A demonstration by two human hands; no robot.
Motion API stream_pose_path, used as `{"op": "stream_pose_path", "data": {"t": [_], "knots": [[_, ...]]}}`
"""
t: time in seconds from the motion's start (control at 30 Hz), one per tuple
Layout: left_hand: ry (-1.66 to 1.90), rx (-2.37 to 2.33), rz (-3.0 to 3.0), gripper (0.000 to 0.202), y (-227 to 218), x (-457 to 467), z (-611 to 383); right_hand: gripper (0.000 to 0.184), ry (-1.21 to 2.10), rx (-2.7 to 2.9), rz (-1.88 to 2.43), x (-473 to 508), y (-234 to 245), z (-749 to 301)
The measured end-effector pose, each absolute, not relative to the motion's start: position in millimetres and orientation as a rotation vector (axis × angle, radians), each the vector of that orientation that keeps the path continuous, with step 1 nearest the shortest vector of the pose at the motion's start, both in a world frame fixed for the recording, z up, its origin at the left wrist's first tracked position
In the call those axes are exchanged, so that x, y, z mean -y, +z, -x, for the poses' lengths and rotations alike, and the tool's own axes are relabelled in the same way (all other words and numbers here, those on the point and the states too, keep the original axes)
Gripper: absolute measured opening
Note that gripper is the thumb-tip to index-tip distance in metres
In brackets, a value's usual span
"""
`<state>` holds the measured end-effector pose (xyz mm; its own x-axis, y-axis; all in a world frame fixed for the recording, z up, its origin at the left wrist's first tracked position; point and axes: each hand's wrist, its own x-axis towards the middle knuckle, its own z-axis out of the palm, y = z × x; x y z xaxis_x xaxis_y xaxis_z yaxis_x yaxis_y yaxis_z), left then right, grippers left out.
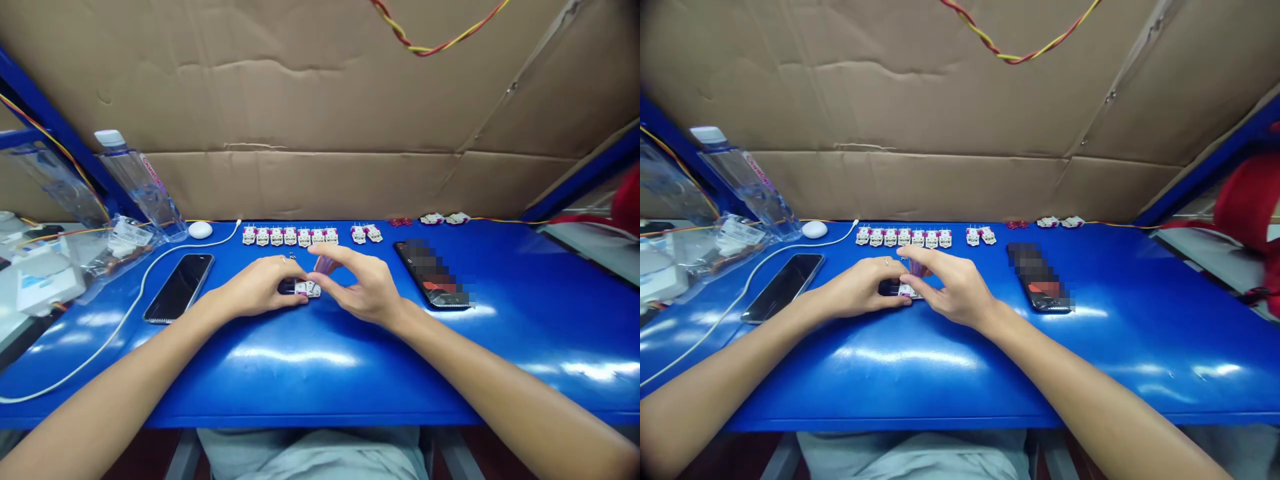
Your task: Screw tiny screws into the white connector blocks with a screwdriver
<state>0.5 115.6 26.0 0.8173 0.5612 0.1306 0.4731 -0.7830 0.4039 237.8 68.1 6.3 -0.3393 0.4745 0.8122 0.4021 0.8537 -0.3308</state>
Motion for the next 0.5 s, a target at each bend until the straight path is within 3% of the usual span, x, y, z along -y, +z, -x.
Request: {"op": "stream_pose_path", "data": {"t": [0.33, 0.5], "knots": [[0.362, -0.765, -2.653, 0.023, 23.5, -115.6, -0.8, 0.04, 0.038, 1.952, 0.683, -69.2, 8.3, -239.9], [0.337, -0.776, -2.679, 0.024, 23.9, -116.0, -1.2, 0.046, 0.104, 1.982, 0.674, -67.8, 8.9, -238.2]]}}
